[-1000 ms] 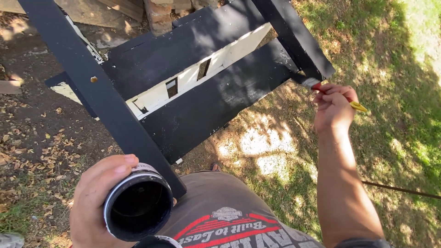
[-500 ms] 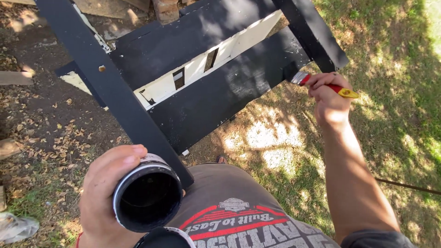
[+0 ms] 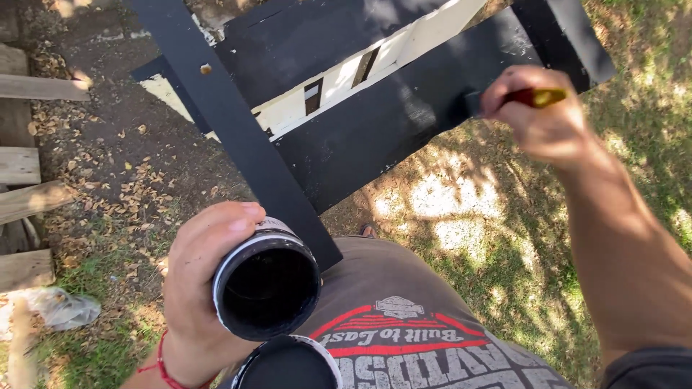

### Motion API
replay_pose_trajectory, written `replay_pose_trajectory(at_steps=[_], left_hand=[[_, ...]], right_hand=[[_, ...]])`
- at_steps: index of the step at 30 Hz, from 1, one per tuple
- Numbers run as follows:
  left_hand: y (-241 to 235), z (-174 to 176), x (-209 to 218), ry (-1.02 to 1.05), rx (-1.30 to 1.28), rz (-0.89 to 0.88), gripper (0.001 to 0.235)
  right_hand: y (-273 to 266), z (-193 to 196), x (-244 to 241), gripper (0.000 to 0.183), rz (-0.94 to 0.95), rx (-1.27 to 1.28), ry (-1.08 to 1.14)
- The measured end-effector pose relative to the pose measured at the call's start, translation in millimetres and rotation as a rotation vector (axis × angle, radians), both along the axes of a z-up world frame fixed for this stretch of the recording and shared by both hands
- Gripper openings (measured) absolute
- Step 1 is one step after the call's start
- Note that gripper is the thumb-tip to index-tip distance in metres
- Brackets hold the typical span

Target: The person is painting a wooden structure with black paint using a paintbrush.

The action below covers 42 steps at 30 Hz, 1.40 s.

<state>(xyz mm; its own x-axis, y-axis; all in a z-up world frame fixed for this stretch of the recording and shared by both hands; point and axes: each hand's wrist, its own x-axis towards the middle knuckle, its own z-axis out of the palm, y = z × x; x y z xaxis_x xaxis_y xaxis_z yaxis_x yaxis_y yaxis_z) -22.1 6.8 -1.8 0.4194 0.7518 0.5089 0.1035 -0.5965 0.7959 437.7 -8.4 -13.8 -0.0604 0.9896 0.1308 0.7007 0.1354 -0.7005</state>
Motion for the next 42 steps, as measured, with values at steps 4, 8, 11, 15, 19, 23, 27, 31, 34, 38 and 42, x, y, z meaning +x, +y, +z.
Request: replay_pose_trajectory(at_steps=[4,8,11,15,19,23,27,31,34,38,42], left_hand=[[3.6,-4.2,-11.2,-0.004,0.012,0.042,0.059],[14.2,-11.5,-32.0,0.007,-0.001,0.001,0.062],[22.4,-13.0,-50.2,-0.022,-0.013,-0.042,0.06],[32.7,-14.6,-73.5,-0.013,-0.006,-0.08,0.063],[40.8,-16.5,-90.6,0.001,0.001,-0.063,0.062],[42.2,-16.1,-99.9,-0.004,-0.049,-0.048,0.06],[46.7,-14.6,-104.8,0.016,-0.048,-0.047,0.063],[50.5,-11.6,-108.3,0.05,-0.071,-0.055,0.063],[52.1,-6.1,-101.5,0.051,-0.036,-0.04,0.082],[55.9,-3.7,-98.7,0.071,-0.028,-0.082,0.075],[57.2,-2.6,-94.9,0.057,-0.019,-0.081,0.081]], right_hand=[[7.0,28.0,-111.4,0.024,-0.253,-0.415,0.124],[0.8,25.8,-138.9,0.022,-0.049,-0.35,0.327],[-2.6,30.9,-120.8,0.023,-0.129,-0.389,0.291],[-28.5,23.7,-42.9,0.023,-0.398,-0.174,-0.05],[-47.2,36.2,-95.7,0.03,-0.582,-0.045,-0.178],[-68.3,-7.4,-164.4,0.031,-0.543,0.109,0.099],[-83.9,-42.3,-198.1,0.023,-0.746,0.234,0.357],[-99.5,-50.9,-199.4,0.029,-0.884,0.536,0.744],[-87.8,-63.6,-196.5,0.024,-0.788,0.602,0.334],[-90.6,-56.8,-223.3,0.022,-0.87,0.396,0.438],[-95.6,-56.0,-221.0,0.025,-0.854,0.519,0.356]])
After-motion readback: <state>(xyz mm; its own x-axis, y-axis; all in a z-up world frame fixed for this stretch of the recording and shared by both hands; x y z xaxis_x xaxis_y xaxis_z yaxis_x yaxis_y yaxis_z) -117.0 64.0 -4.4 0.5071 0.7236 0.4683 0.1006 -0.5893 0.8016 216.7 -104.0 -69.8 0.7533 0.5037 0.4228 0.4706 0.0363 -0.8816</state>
